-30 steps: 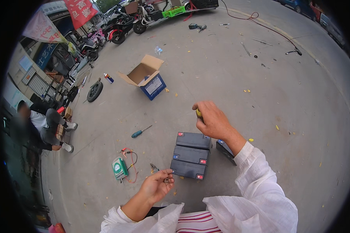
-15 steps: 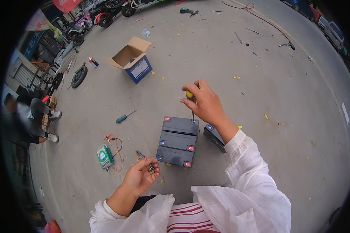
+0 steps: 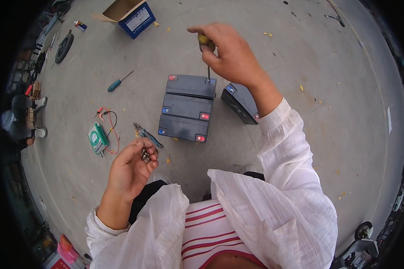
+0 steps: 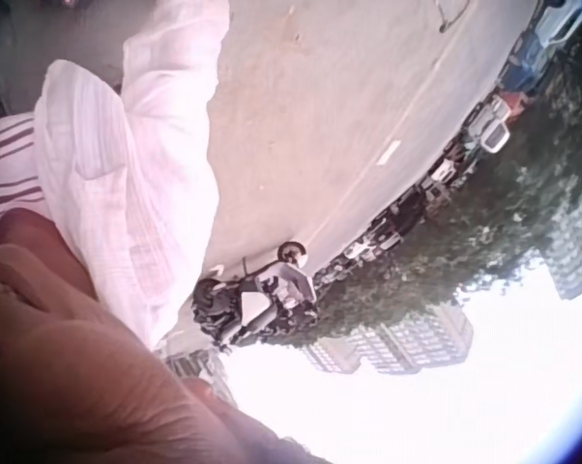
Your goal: The person uses a screwdriver to tighten screws on several black battery units placed on the ground. They repeatedly pick up and place down the batteries, adjust their positions, and continue tightening screws on each unit.
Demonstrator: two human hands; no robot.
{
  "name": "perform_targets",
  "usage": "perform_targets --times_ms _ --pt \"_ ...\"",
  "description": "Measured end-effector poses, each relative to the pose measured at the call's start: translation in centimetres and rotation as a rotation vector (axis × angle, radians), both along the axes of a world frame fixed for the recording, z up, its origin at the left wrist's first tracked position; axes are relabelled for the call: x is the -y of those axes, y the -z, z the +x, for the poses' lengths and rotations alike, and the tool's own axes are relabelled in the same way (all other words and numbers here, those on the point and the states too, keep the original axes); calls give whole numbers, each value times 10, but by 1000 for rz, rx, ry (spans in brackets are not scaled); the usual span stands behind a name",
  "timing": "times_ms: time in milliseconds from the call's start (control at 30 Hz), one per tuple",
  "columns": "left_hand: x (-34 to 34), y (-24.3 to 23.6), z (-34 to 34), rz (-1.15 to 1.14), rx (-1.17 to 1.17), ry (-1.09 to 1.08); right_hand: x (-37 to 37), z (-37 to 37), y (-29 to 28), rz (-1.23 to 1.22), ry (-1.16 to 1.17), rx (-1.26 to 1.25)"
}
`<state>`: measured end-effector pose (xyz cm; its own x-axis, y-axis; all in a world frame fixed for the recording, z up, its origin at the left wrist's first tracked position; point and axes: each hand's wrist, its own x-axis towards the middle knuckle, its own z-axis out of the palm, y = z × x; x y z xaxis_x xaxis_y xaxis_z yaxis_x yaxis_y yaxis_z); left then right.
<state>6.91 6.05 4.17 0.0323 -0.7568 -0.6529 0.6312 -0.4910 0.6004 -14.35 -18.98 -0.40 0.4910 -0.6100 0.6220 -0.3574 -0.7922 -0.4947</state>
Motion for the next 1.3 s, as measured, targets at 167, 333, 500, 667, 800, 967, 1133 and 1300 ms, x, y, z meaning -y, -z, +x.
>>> perform_targets --times_ms 167,333,500,667,800,967,1133,1300 --pt "0 0 1 9 21 1 -7 2 -2 20 128 -54" --pt "1 0 0 -2 26 23 0 -2 4 42 74 -7" --pt "-1 2 2 -2 25 14 -15 1 -14 227 115 -40" --pt "2 -1 -1 -4 29 28 -12 -1 -14 65 240 -100" --pt "2 2 0 -6 22 29 -4 -1 -3 -3 249 -19" --pt "3 4 0 -5 22 33 -1 -6 -7 173 73 19" --pt "4 3 -1 -2 22 37 -6 -6 -9 55 201 -97" --pt "5 3 0 -3 30 48 -3 -7 -8 16 107 -3"
